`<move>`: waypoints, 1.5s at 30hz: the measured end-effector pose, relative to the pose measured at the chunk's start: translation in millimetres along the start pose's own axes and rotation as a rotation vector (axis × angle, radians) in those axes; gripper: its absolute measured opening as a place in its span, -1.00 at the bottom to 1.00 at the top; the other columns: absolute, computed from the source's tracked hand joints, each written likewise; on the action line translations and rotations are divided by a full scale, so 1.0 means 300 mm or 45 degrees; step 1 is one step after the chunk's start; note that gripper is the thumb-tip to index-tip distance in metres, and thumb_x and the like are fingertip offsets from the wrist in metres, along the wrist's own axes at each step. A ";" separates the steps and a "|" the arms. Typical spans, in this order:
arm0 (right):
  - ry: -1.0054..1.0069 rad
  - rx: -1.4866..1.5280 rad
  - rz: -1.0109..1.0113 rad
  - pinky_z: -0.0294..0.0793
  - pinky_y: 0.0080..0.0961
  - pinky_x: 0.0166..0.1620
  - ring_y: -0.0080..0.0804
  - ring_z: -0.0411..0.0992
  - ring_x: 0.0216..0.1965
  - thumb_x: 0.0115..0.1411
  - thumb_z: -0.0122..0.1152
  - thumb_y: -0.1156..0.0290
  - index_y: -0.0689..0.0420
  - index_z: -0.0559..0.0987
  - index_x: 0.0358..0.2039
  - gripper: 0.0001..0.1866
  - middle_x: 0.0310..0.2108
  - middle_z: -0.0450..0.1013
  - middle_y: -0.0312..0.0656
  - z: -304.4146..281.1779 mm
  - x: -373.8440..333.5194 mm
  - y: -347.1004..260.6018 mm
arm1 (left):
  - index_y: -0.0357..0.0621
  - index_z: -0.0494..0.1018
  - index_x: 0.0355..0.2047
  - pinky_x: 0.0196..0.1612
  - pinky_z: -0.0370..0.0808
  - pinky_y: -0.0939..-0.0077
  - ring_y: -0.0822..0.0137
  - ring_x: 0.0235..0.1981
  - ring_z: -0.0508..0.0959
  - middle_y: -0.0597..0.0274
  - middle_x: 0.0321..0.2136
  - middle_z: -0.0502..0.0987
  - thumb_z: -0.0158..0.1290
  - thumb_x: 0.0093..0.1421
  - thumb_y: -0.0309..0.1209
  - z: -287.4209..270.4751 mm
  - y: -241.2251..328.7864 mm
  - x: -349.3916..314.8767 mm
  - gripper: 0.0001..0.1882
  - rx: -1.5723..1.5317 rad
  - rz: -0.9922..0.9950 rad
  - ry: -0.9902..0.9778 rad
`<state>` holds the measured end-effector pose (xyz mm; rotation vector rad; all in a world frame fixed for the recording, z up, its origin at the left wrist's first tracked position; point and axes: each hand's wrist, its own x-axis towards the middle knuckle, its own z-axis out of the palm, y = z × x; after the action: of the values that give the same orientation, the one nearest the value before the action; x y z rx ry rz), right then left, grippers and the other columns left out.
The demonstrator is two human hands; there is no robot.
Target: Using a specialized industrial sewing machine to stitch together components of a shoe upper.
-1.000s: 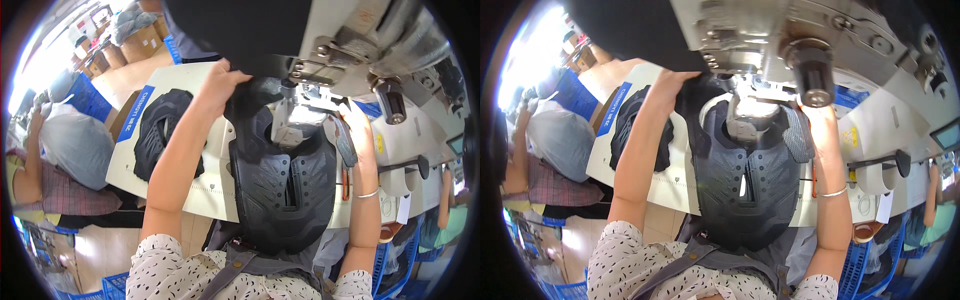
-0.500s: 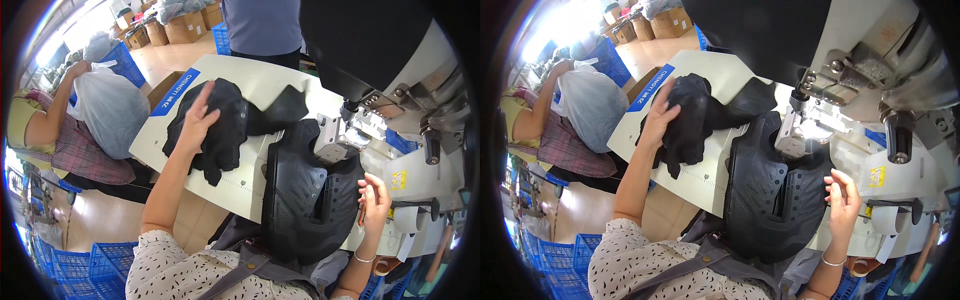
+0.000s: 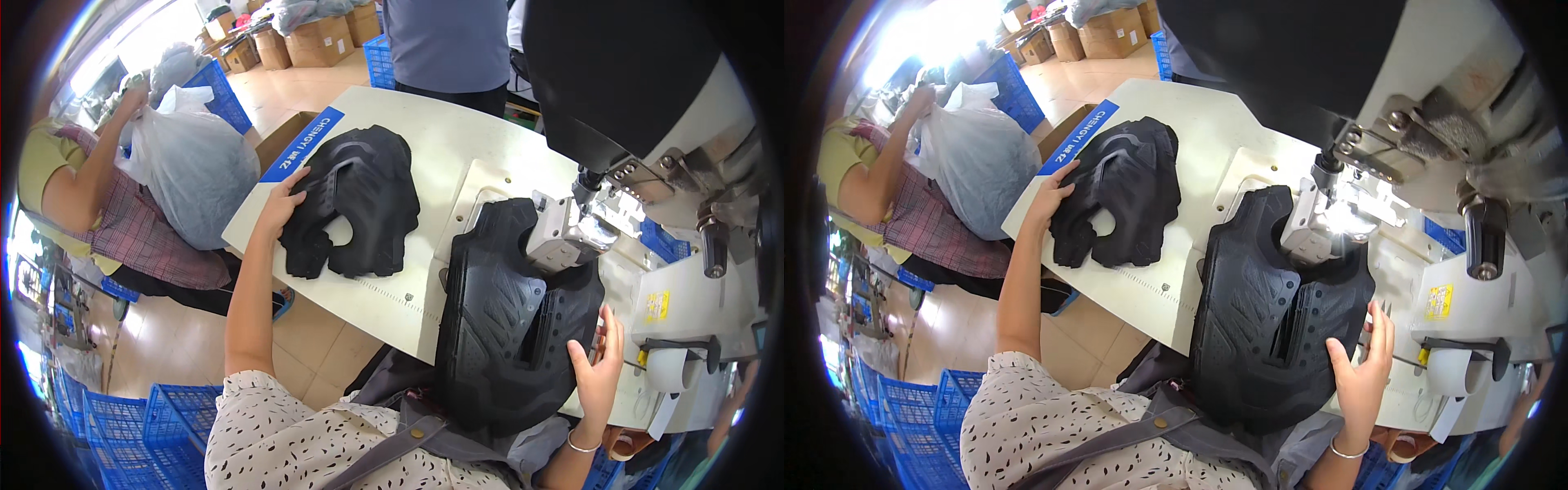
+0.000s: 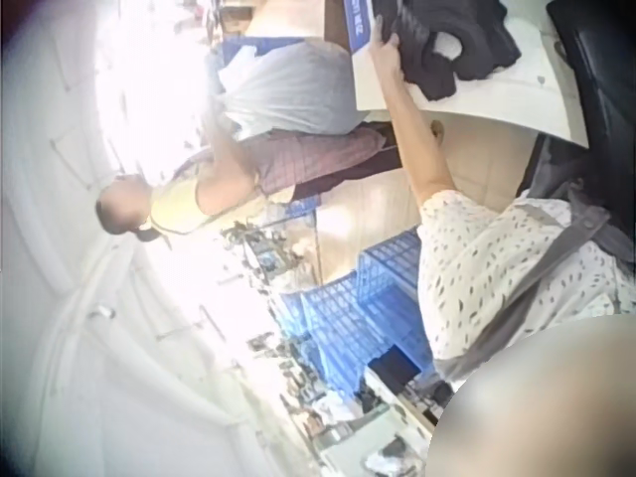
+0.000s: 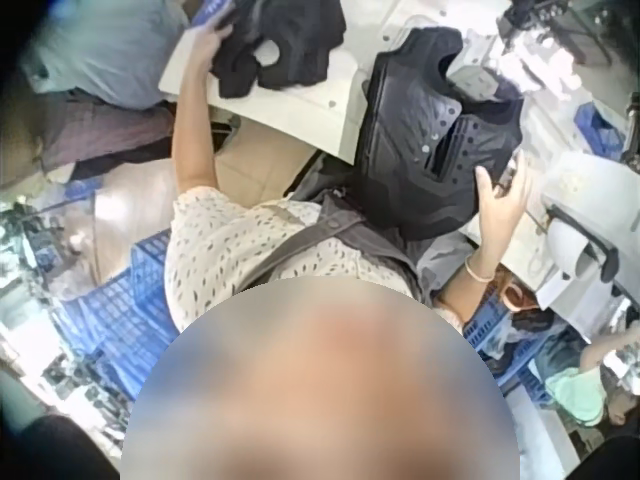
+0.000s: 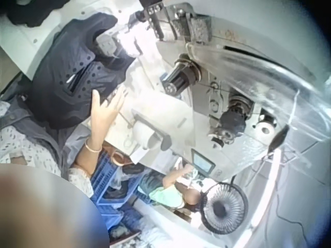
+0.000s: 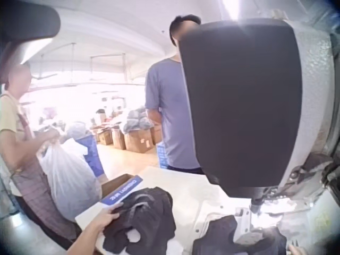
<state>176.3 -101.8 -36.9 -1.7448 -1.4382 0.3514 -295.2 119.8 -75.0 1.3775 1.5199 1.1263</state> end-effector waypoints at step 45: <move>0.125 0.161 -0.011 0.35 -0.48 -0.17 -0.39 0.39 -0.30 -0.09 0.25 0.50 0.23 0.52 -0.33 -0.75 -0.38 0.44 -0.19 0.017 0.226 0.101 | -0.32 -0.14 0.20 0.22 -0.20 0.08 -0.16 0.26 -0.28 -0.21 0.23 -0.29 0.07 -0.01 -0.32 0.666 0.246 -0.573 -0.14 0.457 0.852 -0.742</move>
<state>214.3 -38.0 -43.4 -1.6313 -1.3243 0.3400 -64.9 -28.2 -67.5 2.3224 0.8689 0.7082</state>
